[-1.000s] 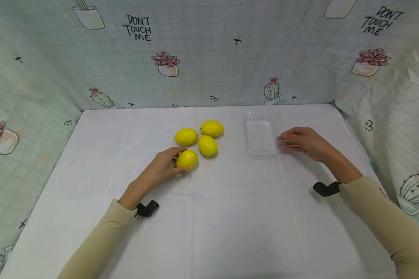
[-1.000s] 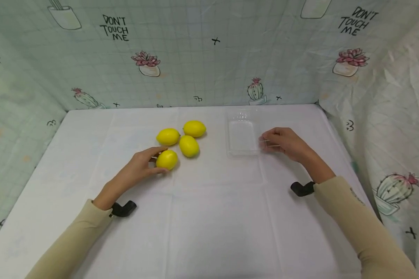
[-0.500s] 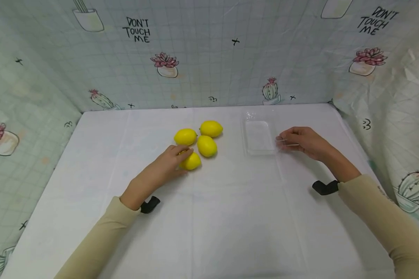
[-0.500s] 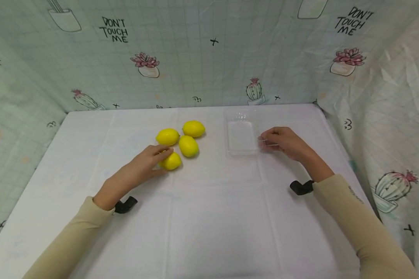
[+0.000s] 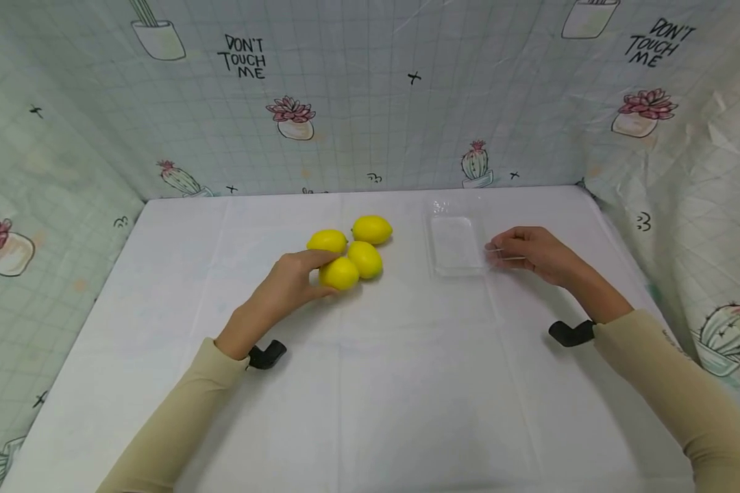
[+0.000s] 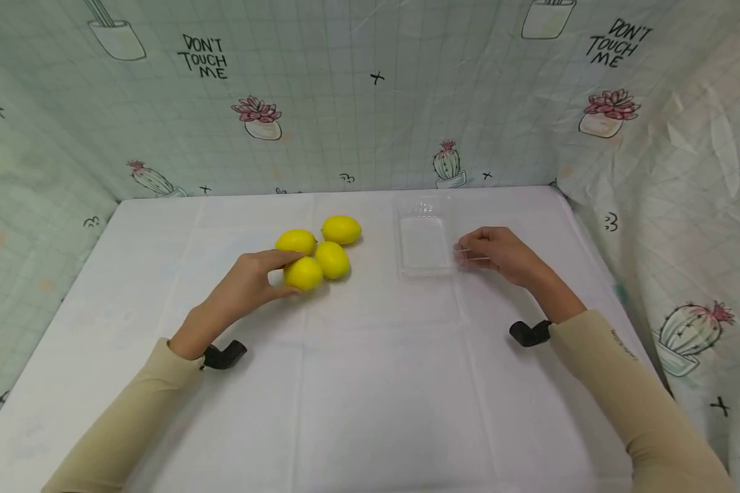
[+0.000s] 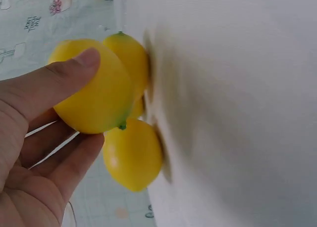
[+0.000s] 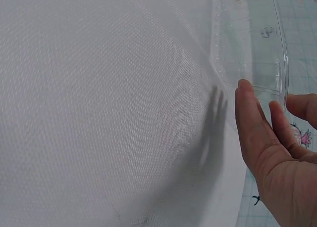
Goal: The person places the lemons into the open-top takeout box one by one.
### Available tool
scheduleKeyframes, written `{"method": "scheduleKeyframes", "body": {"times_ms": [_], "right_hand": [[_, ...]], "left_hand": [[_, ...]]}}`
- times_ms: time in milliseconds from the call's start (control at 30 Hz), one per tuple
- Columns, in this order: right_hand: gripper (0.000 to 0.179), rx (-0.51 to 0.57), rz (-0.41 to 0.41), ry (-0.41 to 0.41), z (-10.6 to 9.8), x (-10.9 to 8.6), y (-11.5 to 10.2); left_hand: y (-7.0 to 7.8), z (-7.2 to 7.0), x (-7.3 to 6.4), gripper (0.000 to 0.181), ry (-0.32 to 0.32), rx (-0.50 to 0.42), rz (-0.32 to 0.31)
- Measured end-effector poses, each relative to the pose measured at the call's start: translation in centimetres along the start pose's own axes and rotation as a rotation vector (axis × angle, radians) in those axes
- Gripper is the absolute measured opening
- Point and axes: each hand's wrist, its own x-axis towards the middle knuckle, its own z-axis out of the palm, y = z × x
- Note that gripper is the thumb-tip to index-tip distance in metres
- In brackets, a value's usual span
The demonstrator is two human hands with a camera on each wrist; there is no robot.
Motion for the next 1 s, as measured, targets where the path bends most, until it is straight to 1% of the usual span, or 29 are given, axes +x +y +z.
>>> {"method": "scheduleKeyframes", "body": {"times_ms": [133, 267, 367, 467, 633, 833, 1000], "right_hand": [[0.046, 0.003, -0.016, -0.002, 0.0, 0.0, 0.0], [0.046, 0.007, -0.033, -0.009, 0.0, 0.0, 0.0], [0.046, 0.018, -0.033, -0.002, 0.1, 0.0, 0.0], [0.048, 0.040, -0.027, -0.003, 0.1, 0.0, 0.0], [0.049, 0.083, 0.001, 0.004, 0.2, 0.0, -0.2], [0.048, 0.062, 0.019, 0.017, 0.4, -0.1, -0.5], [0.048, 0.056, 0.015, 0.010, 0.6, -0.2, -0.7]], "left_hand": [[0.4, -0.4, 1.0, 0.061, 0.044, -0.102, 0.003], [0.9, -0.6, 2.3, 0.061, 0.071, -0.173, -0.007], [1.3, -0.7, 3.3, 0.063, 0.080, -0.207, -0.011], [1.7, -0.6, 4.3, 0.064, 0.085, -0.228, -0.003], [2.2, -0.2, 5.9, 0.064, 0.095, -0.254, 0.038], [3.1, 0.4, 7.7, 0.066, 0.101, -0.257, 0.061], [3.9, 0.5, 9.0, 0.065, 0.106, -0.274, 0.064]]}}
